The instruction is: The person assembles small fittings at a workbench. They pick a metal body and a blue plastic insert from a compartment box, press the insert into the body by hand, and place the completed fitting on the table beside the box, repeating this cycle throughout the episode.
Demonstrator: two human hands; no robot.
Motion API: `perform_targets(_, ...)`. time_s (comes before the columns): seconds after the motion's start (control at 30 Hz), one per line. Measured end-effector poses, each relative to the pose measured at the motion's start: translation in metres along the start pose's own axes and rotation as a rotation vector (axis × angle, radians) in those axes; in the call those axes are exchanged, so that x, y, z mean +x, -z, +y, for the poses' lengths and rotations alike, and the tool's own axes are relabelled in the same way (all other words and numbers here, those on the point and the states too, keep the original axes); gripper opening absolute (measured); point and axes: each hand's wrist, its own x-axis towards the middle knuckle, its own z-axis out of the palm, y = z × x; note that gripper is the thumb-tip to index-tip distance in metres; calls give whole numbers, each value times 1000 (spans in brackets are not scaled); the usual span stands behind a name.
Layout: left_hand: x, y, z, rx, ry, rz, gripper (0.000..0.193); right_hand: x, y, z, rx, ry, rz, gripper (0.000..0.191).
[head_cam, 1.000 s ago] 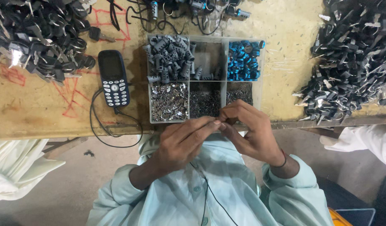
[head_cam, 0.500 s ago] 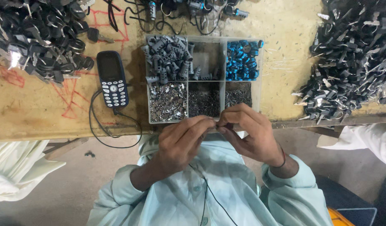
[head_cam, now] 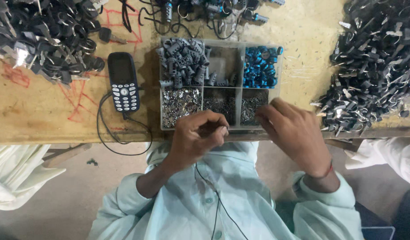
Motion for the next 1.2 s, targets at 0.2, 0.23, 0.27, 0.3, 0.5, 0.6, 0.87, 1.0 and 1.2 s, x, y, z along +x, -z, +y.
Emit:
perform_targets(0.2,8,0,-12,-86,23,-51,9,0,-21,19,-47,-53,-41,16)
perform_targets(0.23,6,1,-12,-45,29,-46,9,2,-24,19,-22,-41,-46,16)
perform_targets(0.27,5,2,-11,-21,23,-39,9,2,-26,17,5,-35,-33,17)
perform_targets(0.3,4,1,-11,6,7,-34,9,4,-26,16,26,-28,-11,18)
perform_targets(0.5,6,-2,-4,92,-13,-36,7,-1,-32,17,44,-82,20,19)
perform_targets(0.6,4,-3,0,86,-36,-44,8,-6,-29,17,194,-127,132,14)
perform_targets(0.87,-2,-20,-1,-194,150,-3,13,-14,-25,-23,1100,-120,190,16)
perform_targets(1.0,-3,-14,-2,-350,212,-107,15,-23,-38,-32,988,-85,254,15)
perform_targets(1.2,-8,-10,4,-255,188,-119,17,-27,-28,-32,858,-35,241,18)
